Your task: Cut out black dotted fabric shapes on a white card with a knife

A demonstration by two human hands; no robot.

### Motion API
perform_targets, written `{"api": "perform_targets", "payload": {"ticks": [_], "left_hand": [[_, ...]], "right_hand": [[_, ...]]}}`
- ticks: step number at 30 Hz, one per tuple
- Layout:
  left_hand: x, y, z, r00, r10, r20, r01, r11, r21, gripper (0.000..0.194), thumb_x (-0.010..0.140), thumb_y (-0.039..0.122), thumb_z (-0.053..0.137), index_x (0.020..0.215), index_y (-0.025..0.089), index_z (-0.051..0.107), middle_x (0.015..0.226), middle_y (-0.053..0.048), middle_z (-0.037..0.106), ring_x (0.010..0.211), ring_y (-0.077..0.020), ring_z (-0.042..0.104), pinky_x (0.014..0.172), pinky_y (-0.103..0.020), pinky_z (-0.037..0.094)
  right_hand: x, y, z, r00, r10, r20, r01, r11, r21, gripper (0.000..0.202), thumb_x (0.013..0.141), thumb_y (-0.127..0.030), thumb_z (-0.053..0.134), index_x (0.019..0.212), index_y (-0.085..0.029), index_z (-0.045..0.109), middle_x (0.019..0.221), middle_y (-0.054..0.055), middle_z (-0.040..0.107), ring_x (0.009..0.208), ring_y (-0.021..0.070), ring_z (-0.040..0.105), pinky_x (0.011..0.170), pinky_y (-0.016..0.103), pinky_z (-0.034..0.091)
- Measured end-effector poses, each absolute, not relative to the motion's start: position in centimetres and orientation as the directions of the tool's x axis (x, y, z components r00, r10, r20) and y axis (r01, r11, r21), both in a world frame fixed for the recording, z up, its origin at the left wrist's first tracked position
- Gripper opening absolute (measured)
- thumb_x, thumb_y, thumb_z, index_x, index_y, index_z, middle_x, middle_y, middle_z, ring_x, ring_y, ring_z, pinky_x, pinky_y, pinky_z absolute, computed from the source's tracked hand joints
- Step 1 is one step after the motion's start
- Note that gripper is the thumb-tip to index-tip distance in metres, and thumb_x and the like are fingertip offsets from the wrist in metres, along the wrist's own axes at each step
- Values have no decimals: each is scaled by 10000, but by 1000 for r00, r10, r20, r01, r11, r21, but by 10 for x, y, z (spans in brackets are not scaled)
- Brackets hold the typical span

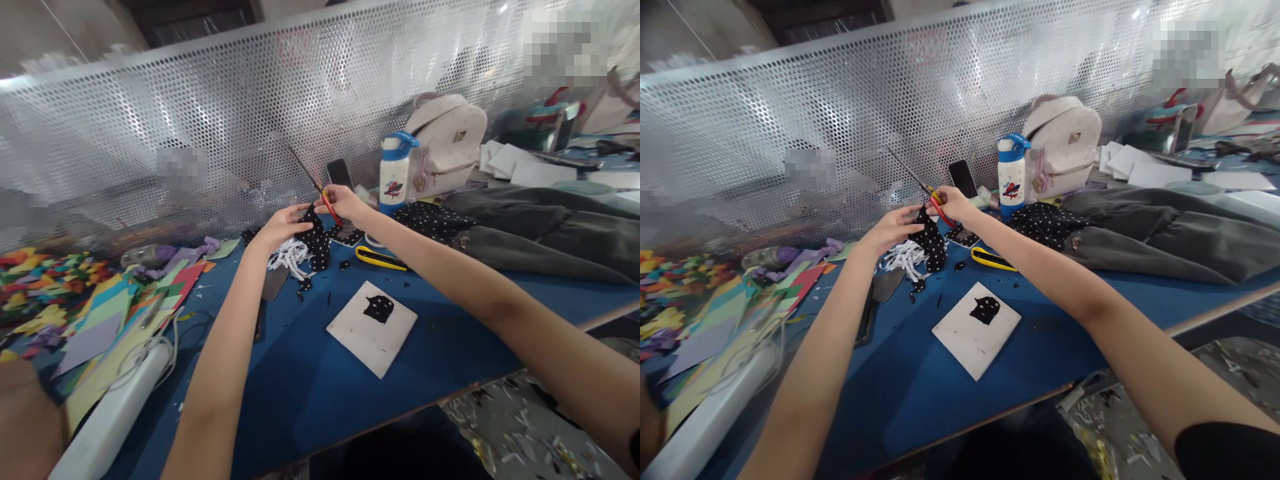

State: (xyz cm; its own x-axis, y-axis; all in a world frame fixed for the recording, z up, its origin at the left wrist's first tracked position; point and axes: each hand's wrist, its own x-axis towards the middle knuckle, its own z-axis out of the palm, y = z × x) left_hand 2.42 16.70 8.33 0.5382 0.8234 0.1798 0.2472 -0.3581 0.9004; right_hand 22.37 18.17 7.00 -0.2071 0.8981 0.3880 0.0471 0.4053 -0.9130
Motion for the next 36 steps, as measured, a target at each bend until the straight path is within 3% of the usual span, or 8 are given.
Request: {"api": "perform_targets", "payload": {"ticks": [16,36], "left_hand": [[19,174,82,360,886,292,196,-378,905,311,967,327,612,1222,153,582,1204,-91,612,1006,-219,643,844,-413,561],[21,175,84,352,887,301,253,-399,881,283,963,317,619,1188,146,597,1166,-83,627,981,-210,649,835,-404,563]], "right_hand": [[223,190,65,-295,877,379,260,455,-852,310,947,-326,601,1201,-148,591,1183,89,627,1004,209,644,848,413,566],[228,194,64,-320,854,410,258,495,-830,286,949,-324,600,1169,-141,601,1128,78,642,944,189,654,802,380,577]]}}
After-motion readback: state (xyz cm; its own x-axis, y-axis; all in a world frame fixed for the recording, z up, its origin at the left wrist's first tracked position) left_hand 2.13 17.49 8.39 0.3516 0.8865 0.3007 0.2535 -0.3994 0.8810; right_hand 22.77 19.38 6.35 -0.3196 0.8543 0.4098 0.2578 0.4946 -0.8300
